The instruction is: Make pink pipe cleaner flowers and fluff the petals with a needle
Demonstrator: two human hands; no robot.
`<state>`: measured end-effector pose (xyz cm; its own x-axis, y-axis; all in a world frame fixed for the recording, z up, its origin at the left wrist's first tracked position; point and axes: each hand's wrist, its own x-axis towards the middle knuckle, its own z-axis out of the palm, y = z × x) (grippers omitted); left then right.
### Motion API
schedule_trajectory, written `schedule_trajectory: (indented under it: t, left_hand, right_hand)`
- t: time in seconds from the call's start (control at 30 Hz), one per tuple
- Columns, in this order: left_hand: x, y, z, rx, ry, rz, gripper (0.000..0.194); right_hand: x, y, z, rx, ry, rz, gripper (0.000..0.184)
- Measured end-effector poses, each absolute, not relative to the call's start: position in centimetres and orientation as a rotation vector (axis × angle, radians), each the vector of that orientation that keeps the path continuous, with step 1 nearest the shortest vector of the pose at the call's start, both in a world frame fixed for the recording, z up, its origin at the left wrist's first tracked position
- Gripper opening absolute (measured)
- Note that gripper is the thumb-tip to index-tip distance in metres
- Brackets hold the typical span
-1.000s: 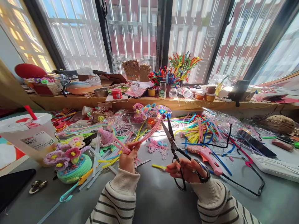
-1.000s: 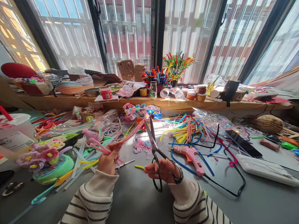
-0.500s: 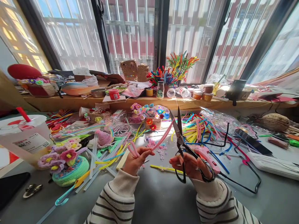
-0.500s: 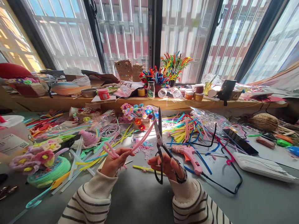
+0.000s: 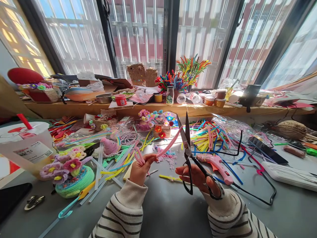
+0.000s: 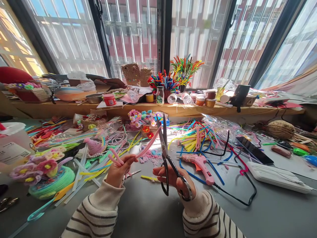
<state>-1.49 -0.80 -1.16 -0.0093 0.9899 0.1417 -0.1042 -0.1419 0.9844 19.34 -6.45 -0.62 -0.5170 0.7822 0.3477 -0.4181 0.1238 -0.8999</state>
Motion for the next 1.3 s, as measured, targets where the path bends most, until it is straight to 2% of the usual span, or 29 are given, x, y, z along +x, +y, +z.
schedule_trajectory:
  t: [0.2, 0.5, 0.73, 0.87, 1.0, 1.17, 1.3]
  left_hand:
    - [-1.1, -1.5, 0.0, 1.424, 1.013, 1.37, 0.014]
    - [-0.5, -1.5, -1.0, 1.579, 1.08, 1.371, 0.018]
    - [-1.1, -1.9, 0.2, 1.802, 0.957, 1.079, 0.021]
    - [-1.0, -2.2, 0.7, 1.812, 0.935, 1.044, 0.021]
    - [-1.0, -1.8, 0.0, 1.764, 0.945, 1.109, 0.021]
    - [-1.0, -1.2, -1.1, 1.722, 1.127, 1.412, 0.018]
    - [-0.9, -1.2, -1.1, 1.773, 1.177, 1.462, 0.017]
  right_hand:
    - [19.8, -6.1, -0.5, -0.283, -1.455, 1.629, 0.046]
    - [20.5, -6.3, 0.0, -0.333, -1.378, 1.646, 0.051]
    - [20.4, -6.5, 0.4, -0.364, -1.274, 1.667, 0.054]
    - [20.5, -6.5, 0.1, -0.412, -1.217, 1.642, 0.052]
    - [19.9, -6.6, 0.0, -0.442, -1.174, 1.572, 0.038]
    - [19.4, -6.5, -0.1, -0.363, -1.158, 1.644, 0.036]
    - [19.3, -6.4, 0.0, -0.41, -1.128, 1.625, 0.032]
